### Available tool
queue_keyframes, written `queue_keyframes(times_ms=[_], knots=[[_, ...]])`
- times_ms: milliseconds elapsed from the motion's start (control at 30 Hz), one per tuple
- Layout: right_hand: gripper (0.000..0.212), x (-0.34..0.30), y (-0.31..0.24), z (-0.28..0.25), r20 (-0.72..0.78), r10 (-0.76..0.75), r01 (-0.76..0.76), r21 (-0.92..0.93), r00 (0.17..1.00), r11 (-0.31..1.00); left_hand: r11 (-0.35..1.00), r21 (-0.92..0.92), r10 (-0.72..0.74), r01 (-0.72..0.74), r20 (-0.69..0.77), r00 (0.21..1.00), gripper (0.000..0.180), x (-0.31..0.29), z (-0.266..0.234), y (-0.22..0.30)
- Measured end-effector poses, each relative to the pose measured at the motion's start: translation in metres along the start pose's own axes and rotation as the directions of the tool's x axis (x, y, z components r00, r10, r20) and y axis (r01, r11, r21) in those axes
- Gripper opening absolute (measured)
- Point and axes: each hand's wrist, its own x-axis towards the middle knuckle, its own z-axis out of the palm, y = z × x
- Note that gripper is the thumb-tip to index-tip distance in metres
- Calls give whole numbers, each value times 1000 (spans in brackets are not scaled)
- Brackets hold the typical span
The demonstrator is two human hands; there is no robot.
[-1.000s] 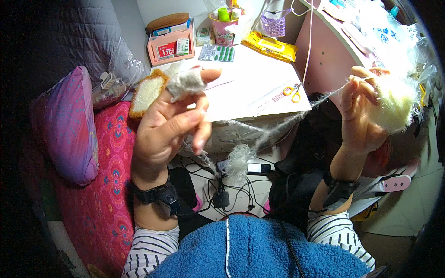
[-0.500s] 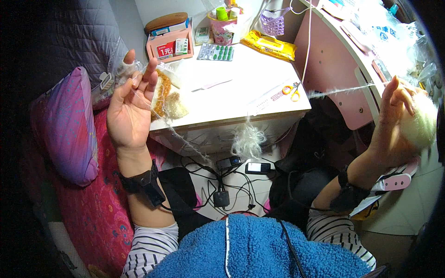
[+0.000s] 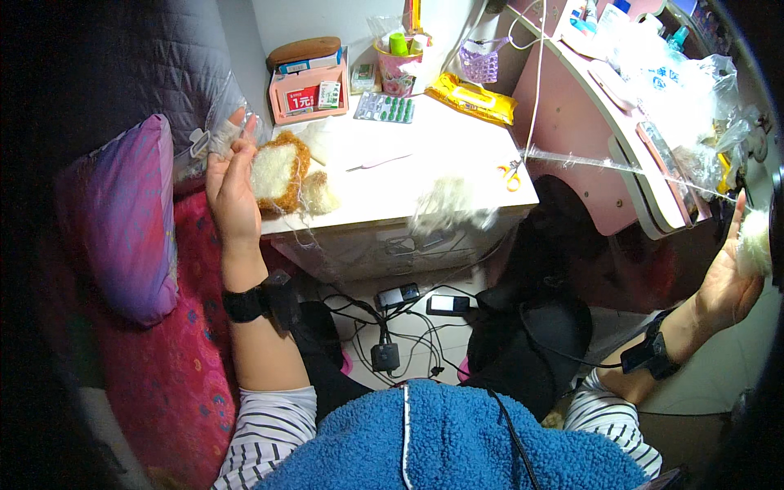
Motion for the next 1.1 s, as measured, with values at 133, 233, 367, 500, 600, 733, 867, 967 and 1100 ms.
queue_keyframes(times_ms=[133,233,367,500,600,733,867,967,1100], knots=[[32,-1,-10,-18,147,-61,107,-325,987,940,996,67,63,-62,-12,998,42,4,-10,4],[34,-9,-14,-23,13,-63,56,-655,998,754,992,80,98,-99,10,995,41,6,-17,12],[32,-14,-17,-23,51,-147,108,-904,988,413,981,115,155,-155,3,988,40,6,-21,18],[32,-10,-20,-22,111,-136,157,-902,985,403,981,78,178,-175,-35,983,38,7,-23,21],[33,-8,-22,-20,115,-105,148,-909,988,390,984,70,168,-164,-55,984,37,8,-24,23],[43,-13,-20,-8,49,-127,103,-882,991,460,979,105,184,-176,-68,981,37,8,-27,25],[50,-16,-18,11,18,-132,79,-877,991,474,972,143,200,-188,-73,977,37,9,-27,23],[45,-13,-22,22,140,-230,146,-989,963,12,964,172,221,-202,-100,970,37,10,-28,22],[43,-8,-27,18,280,-293,181,-929,914,-323,962,173,227,-210,-84,970,37,11,-33,21]])
